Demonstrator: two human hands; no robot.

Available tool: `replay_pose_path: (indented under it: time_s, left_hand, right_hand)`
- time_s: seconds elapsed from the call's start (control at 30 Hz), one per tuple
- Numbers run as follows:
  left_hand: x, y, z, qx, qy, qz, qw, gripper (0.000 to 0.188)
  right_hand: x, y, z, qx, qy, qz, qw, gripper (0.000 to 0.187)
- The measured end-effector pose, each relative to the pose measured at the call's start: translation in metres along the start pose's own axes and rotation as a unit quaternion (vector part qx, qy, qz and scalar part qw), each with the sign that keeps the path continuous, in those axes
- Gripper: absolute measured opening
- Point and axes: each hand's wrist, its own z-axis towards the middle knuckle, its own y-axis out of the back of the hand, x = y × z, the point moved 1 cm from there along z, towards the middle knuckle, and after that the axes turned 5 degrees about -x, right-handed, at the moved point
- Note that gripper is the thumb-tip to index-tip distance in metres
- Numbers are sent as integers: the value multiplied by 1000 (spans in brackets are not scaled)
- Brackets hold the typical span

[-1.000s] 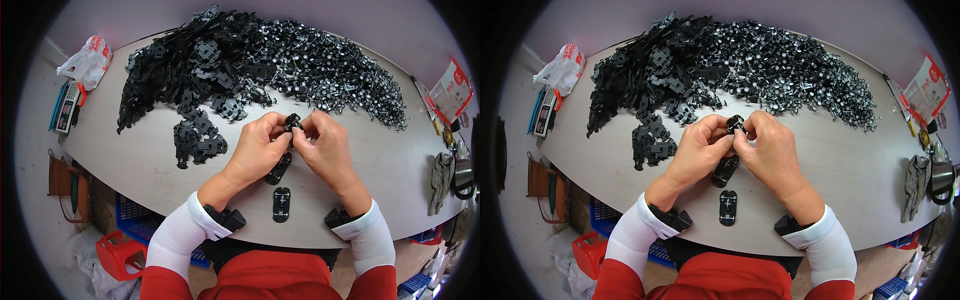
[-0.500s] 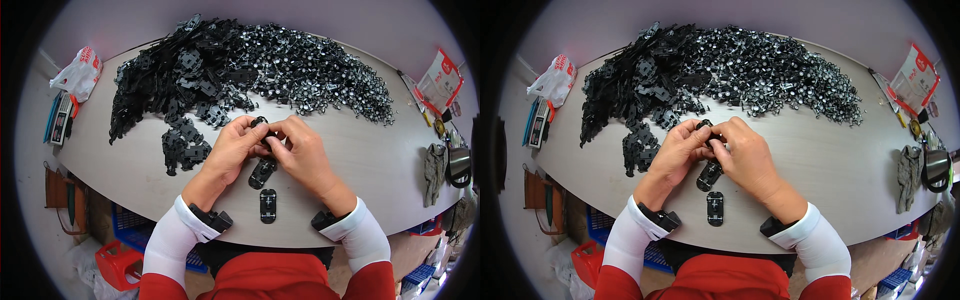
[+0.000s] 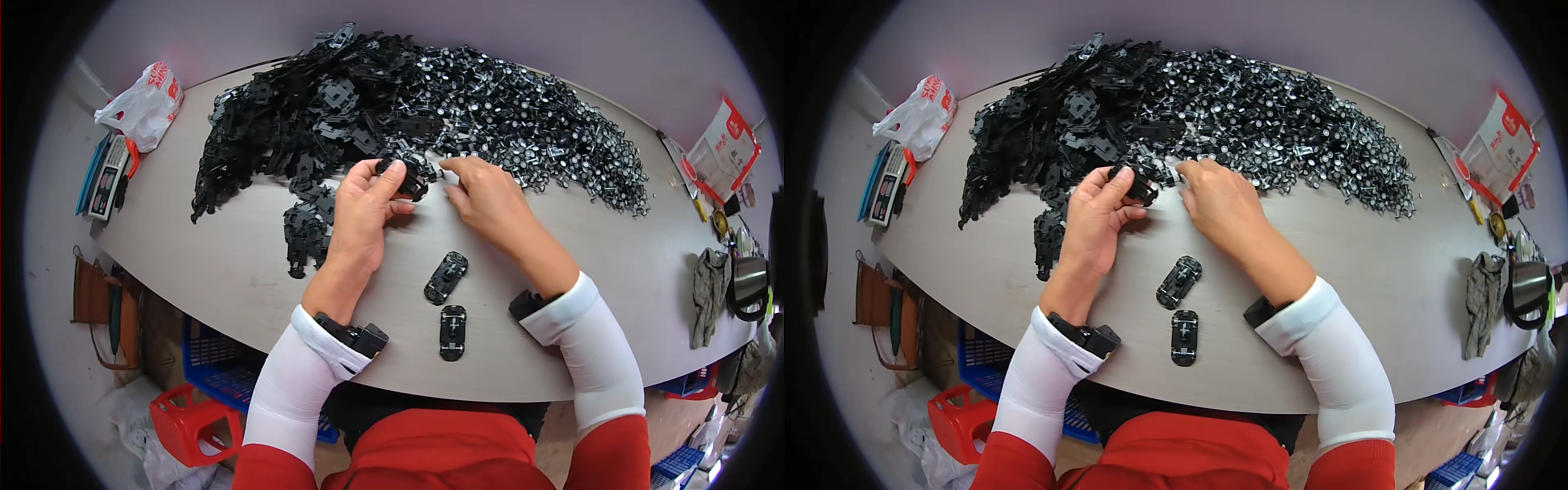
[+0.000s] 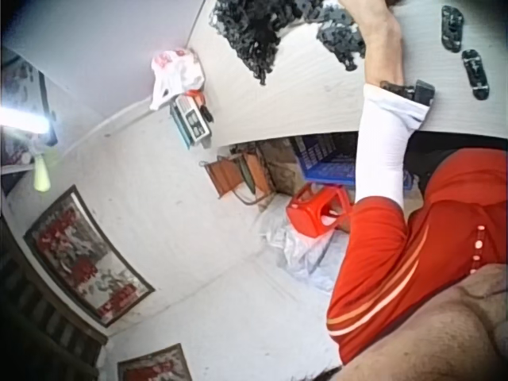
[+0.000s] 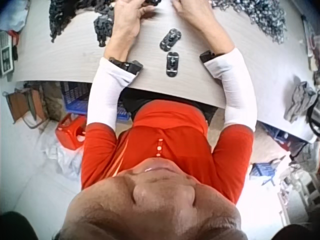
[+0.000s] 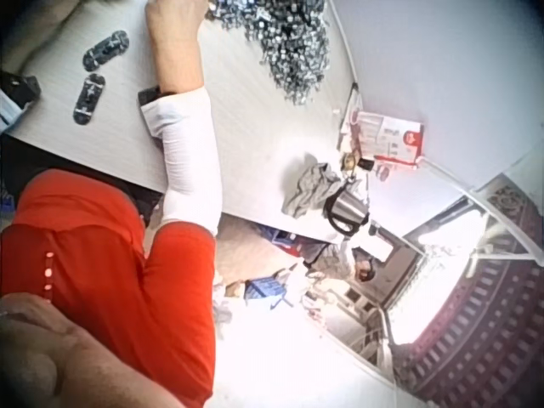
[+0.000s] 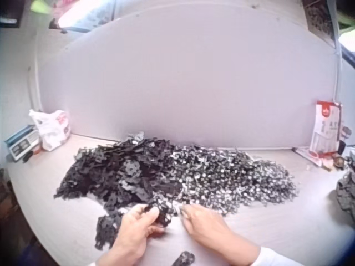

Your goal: Assembling small black plastic components by inserting metal pins.

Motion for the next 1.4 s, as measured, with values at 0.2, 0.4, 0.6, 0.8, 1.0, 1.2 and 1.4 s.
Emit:
replay_pose_path:
  time_s: [0.2,0.4,0.6,0.8,1.0,1.2,1.4]
  left_hand:
    - [1,-4,-2,7,8,-6,1000,17]
    - [4,-5,-7,39,51,-20,998,18]
    - [7,-4,-6,55,82,6,995,19]
    - [7,-10,-8,72,83,20,994,18]
    - [8,-7,-7,95,97,13,991,21]
    - [8,-11,-10,110,100,25,989,18]
    - [6,-13,-15,116,110,8,987,19]
  right_hand:
    - [-7,-1,3,27,-10,-34,999,11]
    - [-10,24,-28,56,-82,15,995,15]
    - [-15,34,-31,-21,-52,13,998,14]
    - [-44,56,-29,-130,-63,-92,985,11]
    - [-43,52,-31,-71,-67,-20,995,10]
    - [-44,51,-43,-51,-47,-18,997,6]
    - [-35,58,-50,4,-83,42,996,6]
